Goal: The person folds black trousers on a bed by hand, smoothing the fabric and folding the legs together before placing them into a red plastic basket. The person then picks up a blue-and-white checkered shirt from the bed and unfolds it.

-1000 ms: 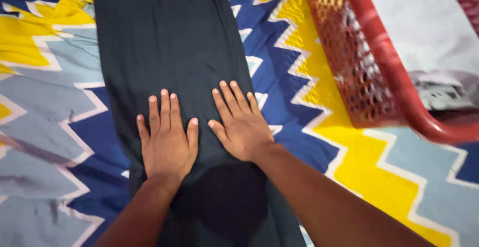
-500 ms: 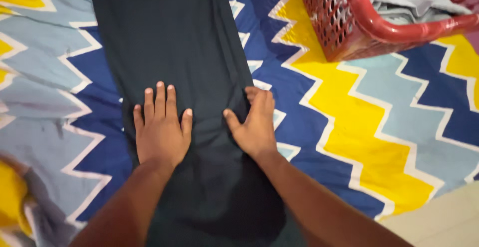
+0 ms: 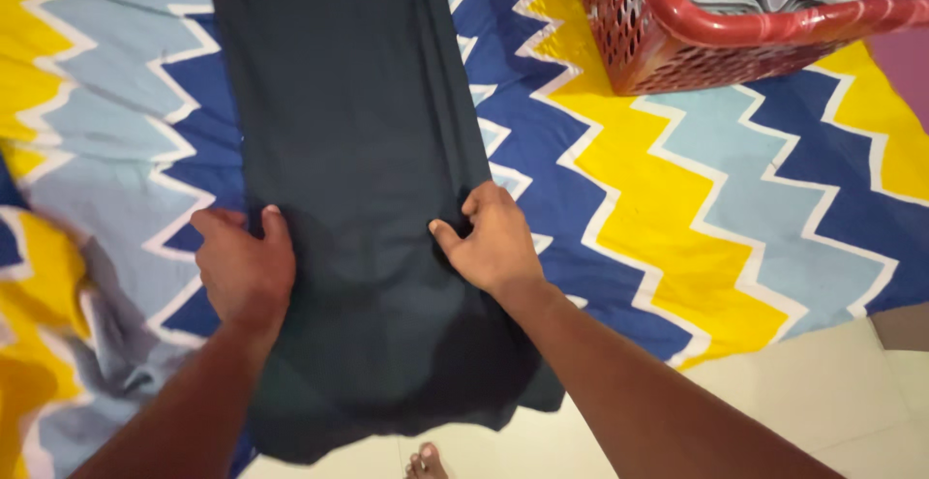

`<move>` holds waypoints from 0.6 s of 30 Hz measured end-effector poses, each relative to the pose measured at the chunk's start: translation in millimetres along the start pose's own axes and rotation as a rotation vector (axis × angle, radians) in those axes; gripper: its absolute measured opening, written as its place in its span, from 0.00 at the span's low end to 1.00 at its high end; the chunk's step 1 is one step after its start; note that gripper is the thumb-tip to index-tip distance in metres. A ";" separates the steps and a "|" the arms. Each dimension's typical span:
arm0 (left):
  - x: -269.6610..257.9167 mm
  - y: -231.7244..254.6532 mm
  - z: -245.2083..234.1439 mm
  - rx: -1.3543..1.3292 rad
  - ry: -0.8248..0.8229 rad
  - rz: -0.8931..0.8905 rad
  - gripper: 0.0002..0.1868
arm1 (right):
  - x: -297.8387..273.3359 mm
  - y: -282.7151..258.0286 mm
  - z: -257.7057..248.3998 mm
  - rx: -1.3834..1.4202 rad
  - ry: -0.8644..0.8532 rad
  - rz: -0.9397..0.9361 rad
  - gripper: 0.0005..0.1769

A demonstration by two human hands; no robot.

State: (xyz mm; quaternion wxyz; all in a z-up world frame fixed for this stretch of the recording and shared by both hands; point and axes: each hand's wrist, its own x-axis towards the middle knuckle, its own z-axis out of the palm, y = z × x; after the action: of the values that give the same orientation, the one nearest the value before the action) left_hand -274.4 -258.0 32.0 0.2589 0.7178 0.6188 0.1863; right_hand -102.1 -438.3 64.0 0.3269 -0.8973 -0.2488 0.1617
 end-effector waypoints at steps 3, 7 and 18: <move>-19.4 -20.5 -6.8 -0.086 -0.019 -0.052 0.21 | -24.7 6.9 -1.6 -0.097 -0.049 -0.094 0.20; -44.4 -47.0 -16.9 -0.093 -0.023 0.066 0.26 | -62.9 14.5 -7.5 -0.197 -0.064 -0.164 0.16; -72.5 -49.7 -50.6 -0.126 -0.099 0.124 0.25 | -146.5 27.7 -20.0 -0.011 0.104 -0.221 0.23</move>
State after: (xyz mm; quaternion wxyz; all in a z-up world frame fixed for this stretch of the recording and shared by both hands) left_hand -355.4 -317.4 46.2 0.3219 0.7452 0.5469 0.2050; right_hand -204.3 -547.7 78.9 0.3503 -0.8733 -0.3297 0.0765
